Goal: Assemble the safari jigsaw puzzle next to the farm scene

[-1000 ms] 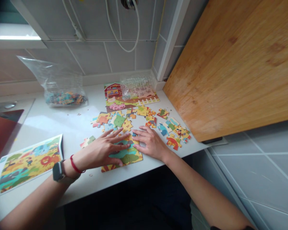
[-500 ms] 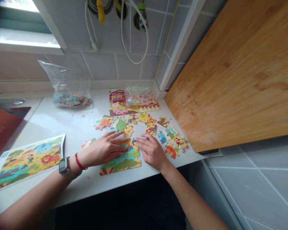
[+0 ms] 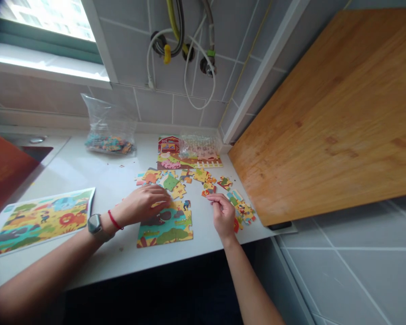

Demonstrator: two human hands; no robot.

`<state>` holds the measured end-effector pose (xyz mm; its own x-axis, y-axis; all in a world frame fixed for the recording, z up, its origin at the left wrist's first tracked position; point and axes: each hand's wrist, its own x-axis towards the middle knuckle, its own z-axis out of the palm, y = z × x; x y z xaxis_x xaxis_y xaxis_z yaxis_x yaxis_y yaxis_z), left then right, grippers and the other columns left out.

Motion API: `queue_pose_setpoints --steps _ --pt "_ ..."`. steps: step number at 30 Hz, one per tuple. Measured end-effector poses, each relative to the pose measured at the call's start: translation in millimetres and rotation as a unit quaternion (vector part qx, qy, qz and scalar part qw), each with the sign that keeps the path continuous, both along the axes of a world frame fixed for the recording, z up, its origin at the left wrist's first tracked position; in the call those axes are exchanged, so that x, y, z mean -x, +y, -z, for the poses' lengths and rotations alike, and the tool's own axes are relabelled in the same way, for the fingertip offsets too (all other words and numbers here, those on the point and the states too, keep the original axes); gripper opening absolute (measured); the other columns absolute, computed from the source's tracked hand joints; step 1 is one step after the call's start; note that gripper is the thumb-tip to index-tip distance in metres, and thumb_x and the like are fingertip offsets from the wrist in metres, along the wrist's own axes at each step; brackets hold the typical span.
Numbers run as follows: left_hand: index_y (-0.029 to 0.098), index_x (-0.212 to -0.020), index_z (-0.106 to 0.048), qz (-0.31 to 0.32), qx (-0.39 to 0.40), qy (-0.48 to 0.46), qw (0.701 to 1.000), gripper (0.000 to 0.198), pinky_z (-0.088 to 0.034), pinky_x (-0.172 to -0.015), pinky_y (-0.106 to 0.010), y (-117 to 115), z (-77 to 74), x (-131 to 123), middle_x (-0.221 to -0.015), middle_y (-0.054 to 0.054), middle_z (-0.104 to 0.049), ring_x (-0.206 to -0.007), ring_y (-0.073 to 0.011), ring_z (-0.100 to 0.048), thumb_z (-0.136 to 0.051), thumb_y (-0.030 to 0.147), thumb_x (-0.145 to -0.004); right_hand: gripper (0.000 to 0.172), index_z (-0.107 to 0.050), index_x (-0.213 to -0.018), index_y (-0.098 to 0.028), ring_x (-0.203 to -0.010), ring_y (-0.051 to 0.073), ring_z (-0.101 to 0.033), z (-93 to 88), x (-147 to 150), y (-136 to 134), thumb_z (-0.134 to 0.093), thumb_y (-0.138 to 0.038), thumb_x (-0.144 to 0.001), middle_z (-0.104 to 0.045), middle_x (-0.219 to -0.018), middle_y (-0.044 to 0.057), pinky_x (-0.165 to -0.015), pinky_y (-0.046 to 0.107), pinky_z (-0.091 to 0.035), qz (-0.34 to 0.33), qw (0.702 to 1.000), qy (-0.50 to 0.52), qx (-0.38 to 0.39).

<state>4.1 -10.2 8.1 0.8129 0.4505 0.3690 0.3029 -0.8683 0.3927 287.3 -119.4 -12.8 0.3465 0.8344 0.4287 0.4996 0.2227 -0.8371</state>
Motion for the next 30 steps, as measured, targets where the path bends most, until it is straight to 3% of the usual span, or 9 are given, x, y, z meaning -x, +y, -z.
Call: queue_pose_setpoints --steps 3,8,12,17,20,23,27,30 --pt "0.022 -0.116 -0.077 0.001 0.007 0.004 1.0 0.032 -0.06 -0.093 -0.039 4 5.4 0 -0.112 -0.009 -0.077 -0.104 -0.0225 -0.071 -0.048 0.035 -0.11 0.024 -0.072 -0.08 -0.022 -0.087 0.023 -0.071 -0.6 1 -1 -0.052 -0.019 -0.092 -0.075 -0.089 0.007 -0.069 0.035 -0.06 0.054 0.998 -0.005 -0.029" --pt "0.022 -0.117 -0.077 -0.025 -0.008 0.005 1.0 0.029 -0.057 -0.104 -0.047 10 18.3 1 -0.13 -0.011 -0.072 -0.124 -0.0286 -0.064 -0.054 0.035 -0.107 0.019 -0.072 -0.092 -0.021 -0.102 0.027 -0.069 -3.1 -7 -19 -0.054 -0.025 -0.098 -0.069 -0.102 0.011 -0.09 0.046 -0.06 0.149 0.979 -0.042 -0.131" --pt "0.024 -0.122 -0.077 -0.039 0.001 0.019 0.999 0.031 -0.052 -0.113 -0.053 12 29.0 2 -0.146 -0.012 -0.064 -0.14 -0.0337 -0.055 -0.055 0.038 -0.105 0.023 -0.071 -0.107 -0.019 -0.111 0.029 -0.067 -7.1 -39 -50 -0.054 -0.034 -0.101 -0.068 -0.114 0.015 -0.095 0.05 -0.058 0.201 0.973 -0.075 -0.085" --pt "0.024 -0.13 -0.074 -0.061 0.009 0.029 0.998 0.038 -0.046 -0.118 -0.059 11 36.3 1 -0.152 -0.013 -0.06 -0.147 -0.0379 -0.047 -0.052 0.043 -0.106 0.028 -0.075 -0.107 -0.02 -0.107 0.029 -0.07 -15.4 -85 -75 -0.058 -0.04 -0.1 -0.072 -0.113 0.014 -0.09 0.046 -0.062 0.112 0.973 -0.193 0.059" --pt "0.025 -0.136 -0.072 -0.081 0.006 0.038 0.996 0.043 -0.041 -0.119 -0.065 12 39.3 1 -0.156 -0.014 -0.056 -0.15 -0.0418 -0.042 -0.052 0.048 -0.105 0.03 -0.077 -0.111 -0.021 -0.114 0.031 -0.069 -12.5 -99 -76 -0.061 -0.042 -0.096 -0.071 -0.12 0.014 -0.102 0.05 -0.059 0.069 0.948 -0.274 0.146" --pt "0.028 -0.147 -0.064 -0.095 0.007 0.059 0.994 0.053 -0.035 -0.12 -0.069 14 43.2 2 -0.164 -0.014 -0.046 -0.153 -0.0457 -0.034 -0.052 0.056 -0.104 0.043 -0.074 -0.127 -0.023 -0.128 0.036 -0.064 0.3 -108 -74 -0.066 -0.044 -0.091 -0.065 -0.138 0.016 -0.111 0.055 -0.053 0.061 0.913 -0.34 0.218" --pt "0.029 -0.156 -0.054 -0.101 0.006 0.081 0.992 0.06 -0.028 -0.124 -0.067 15 49.1 3 -0.171 -0.012 -0.034 -0.157 -0.0458 -0.027 -0.045 0.06 -0.106 0.057 -0.059 -0.148 -0.022 -0.15 0.039 -0.046 21.5 -111 -76 -0.058 -0.048 -0.097 -0.049 -0.161 0.017 -0.12 0.059 -0.043 0.04 0.896 -0.371 0.24" --pt "0.029 -0.159 -0.049 -0.107 -0.007 0.095 0.99 0.061 -0.025 -0.125 -0.065 14 52.0 3 -0.173 -0.012 -0.03 -0.158 -0.0454 -0.024 -0.043 0.06 -0.107 0.065 -0.043 -0.158 -0.015 -0.157 0.039 -0.035 32.2 -104 -80 -0.048 -0.046 -0.102 -0.04 -0.166 0.022 -0.123 0.064 -0.037 0.055 0.908 -0.377 0.173"
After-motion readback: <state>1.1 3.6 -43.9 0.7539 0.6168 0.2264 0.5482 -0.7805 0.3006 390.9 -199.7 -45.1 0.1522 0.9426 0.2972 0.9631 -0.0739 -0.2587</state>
